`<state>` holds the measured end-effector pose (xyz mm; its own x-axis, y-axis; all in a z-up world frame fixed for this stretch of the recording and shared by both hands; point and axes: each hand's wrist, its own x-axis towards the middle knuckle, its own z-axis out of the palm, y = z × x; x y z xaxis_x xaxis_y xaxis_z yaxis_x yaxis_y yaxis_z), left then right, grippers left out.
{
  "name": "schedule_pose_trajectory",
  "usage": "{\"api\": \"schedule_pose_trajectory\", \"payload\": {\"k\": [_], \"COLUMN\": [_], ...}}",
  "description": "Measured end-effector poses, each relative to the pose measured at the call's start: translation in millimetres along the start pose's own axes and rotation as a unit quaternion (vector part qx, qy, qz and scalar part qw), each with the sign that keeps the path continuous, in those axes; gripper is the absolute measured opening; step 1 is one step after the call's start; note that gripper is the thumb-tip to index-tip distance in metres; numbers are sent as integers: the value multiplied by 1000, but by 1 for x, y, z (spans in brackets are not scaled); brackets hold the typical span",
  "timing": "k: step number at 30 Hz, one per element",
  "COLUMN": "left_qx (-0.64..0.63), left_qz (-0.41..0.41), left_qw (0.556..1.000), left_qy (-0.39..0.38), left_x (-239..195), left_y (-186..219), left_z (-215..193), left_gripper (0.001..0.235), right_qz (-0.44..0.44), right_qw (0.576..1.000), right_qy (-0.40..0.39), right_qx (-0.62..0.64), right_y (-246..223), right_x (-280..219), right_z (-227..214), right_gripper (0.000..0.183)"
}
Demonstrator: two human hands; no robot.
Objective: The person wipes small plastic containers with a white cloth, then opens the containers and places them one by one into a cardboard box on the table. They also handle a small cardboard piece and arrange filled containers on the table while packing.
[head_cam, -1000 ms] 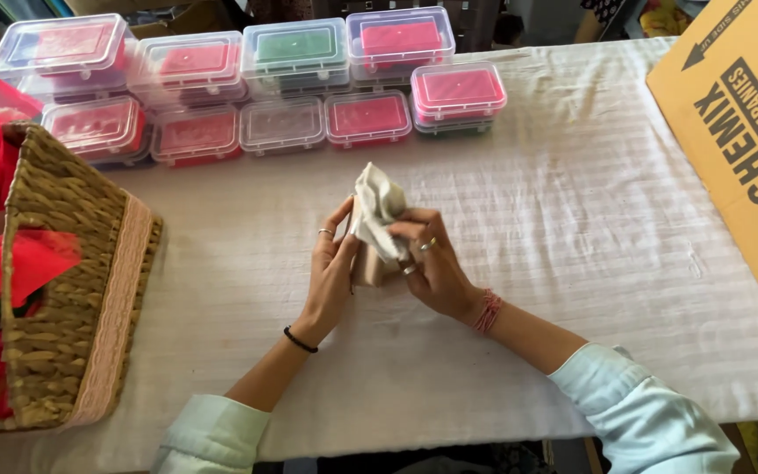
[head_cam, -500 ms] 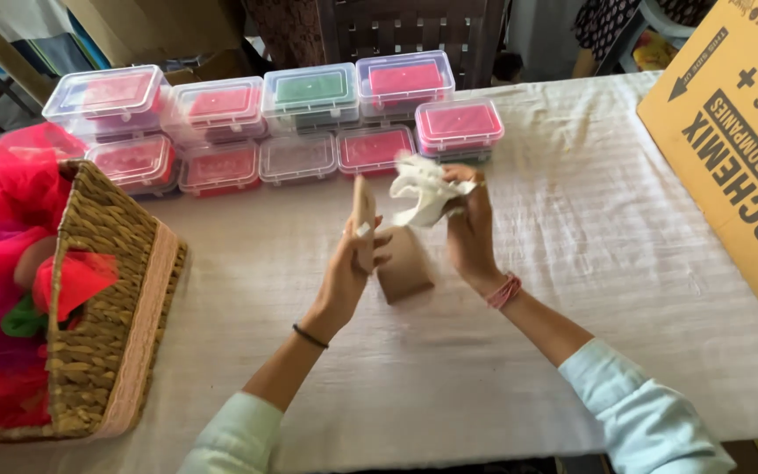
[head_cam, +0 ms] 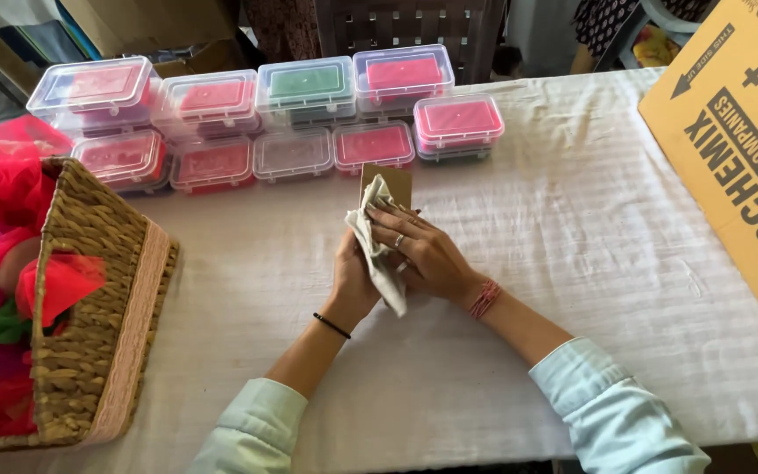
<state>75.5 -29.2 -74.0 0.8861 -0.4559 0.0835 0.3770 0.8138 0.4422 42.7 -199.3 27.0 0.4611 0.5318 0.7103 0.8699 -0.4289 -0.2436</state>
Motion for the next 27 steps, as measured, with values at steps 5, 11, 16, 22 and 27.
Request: {"api": "schedule_pose_trajectory", "payload": {"k": [5, 11, 16, 22, 27], "left_qx": [-9, 71, 44, 63, 62], "left_qz": [-2, -27, -31, -54, -34], "left_qw": [1000, 993, 995, 994, 996], "left_qy": [14, 95, 84, 65, 46], "left_x": [9, -12, 3, -7, -10], "left_y": [-18, 0, -4, 4, 0], "left_z": [-38, 46, 2, 43, 39], "left_gripper": [44, 51, 51, 54, 50], "right_qz": [198, 1, 22, -11, 188], "right_qw": [980, 998, 999, 994, 978], "right_qy": [20, 4, 3, -21, -32], "right_qx": [-4, -58, -36, -102, -80], "right_y": [25, -22, -17, 3, 29], "right_x": [-21, -19, -13, -29, -44], "right_z": [-5, -4, -11, 2, 0], "right_gripper": [48, 53, 61, 40, 25]}}
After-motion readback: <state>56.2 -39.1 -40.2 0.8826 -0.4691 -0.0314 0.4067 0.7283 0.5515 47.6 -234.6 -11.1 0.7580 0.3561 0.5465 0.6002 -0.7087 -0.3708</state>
